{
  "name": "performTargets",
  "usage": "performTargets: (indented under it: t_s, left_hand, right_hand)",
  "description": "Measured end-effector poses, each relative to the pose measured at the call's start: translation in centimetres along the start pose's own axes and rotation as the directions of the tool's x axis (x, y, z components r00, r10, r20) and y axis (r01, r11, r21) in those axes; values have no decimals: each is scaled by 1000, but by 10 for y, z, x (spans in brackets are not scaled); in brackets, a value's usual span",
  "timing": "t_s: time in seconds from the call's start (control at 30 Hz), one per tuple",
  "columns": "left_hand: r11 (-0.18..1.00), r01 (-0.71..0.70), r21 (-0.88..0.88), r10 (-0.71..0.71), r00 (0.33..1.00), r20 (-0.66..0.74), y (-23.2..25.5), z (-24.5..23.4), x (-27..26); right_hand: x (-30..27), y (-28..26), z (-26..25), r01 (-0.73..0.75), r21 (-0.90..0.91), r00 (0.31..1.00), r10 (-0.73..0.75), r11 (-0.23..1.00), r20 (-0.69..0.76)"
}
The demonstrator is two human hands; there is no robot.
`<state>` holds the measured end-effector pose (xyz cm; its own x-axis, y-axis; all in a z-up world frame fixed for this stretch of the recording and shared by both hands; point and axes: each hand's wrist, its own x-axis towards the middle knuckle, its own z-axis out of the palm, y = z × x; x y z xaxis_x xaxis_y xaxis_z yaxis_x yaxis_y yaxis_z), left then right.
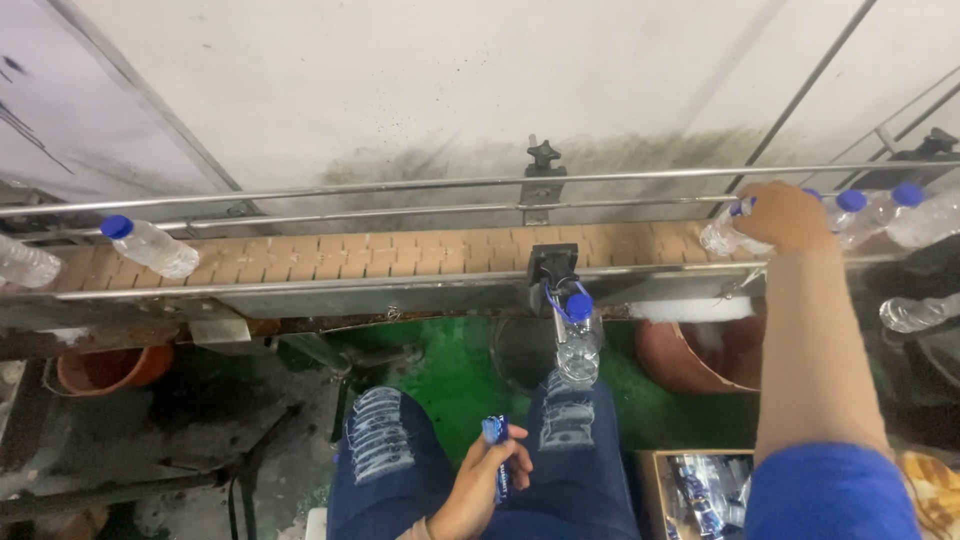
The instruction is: Manually applying labels or seals to water bottles on a production line and placing them into a box.
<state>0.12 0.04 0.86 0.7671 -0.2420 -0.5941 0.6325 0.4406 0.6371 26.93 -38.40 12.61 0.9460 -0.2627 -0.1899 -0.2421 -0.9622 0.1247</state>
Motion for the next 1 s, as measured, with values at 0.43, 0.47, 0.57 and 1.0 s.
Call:
performTargets:
  t_s: [0.43,0.47,0.57,1.0]
  left_hand:
    - [983,14,-182,19,984,177,-29,-17,16]
    - [979,41,-198,16,960,278,-36,-23,21]
    - [997,14,-81,15,938,347,-32,-15,16]
    - [936,-352,23,351,919,-178,5,-17,9]
  right_hand:
    - [-42,-19,-34,-193,13,976,191,981,110]
    - [-70,-45,-45,-154,305,984,173,940,-37]
    - [-63,-66,21,315,530,881,-35,787,-472]
    - [-256,-213,98,174,984,713,-695,41,-98]
